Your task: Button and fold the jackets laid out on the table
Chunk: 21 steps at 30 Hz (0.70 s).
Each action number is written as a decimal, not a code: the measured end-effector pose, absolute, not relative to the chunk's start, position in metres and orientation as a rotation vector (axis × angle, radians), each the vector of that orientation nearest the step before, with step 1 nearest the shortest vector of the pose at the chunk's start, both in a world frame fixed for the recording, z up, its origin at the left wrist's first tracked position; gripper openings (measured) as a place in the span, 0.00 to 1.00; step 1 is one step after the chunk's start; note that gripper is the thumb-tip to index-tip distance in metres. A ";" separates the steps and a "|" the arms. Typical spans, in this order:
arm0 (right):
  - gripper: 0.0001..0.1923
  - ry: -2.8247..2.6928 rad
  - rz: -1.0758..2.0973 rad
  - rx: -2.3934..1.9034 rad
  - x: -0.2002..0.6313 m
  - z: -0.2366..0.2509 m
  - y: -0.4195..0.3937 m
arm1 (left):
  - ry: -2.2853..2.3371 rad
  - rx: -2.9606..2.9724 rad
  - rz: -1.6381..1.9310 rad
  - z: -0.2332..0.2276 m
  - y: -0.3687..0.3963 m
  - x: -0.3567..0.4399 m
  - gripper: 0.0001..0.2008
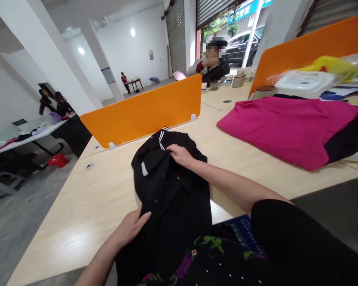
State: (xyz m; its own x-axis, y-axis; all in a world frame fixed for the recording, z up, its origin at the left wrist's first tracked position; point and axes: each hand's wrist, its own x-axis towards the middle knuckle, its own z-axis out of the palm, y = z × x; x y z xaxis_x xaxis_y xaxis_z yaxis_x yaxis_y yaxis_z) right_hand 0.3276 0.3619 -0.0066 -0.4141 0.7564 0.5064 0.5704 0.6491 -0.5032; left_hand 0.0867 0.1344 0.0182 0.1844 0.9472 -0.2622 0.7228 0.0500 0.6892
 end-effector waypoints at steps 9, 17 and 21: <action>0.15 -1.561 1.229 -1.139 0.502 -0.014 0.325 | 2.208 2.013 0.370 0.044 0.217 0.051 0.25; 0.20 -1.924 0.593 -1.216 0.492 -0.058 0.291 | 2.129 2.718 -0.137 0.015 0.352 0.092 0.30; 0.12 -2.388 -0.081 -1.436 0.497 -0.054 0.288 | 1.903 2.929 -0.298 0.016 0.358 0.073 0.19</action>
State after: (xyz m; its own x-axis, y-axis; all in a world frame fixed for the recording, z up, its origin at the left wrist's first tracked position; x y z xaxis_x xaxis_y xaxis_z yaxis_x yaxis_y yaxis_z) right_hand 0.4968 0.2877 -0.0537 -0.4236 0.8452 0.3258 0.8654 0.4839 -0.1299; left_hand 0.0727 0.3583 0.0163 0.4159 0.9077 0.0558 0.8471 -0.3644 -0.3868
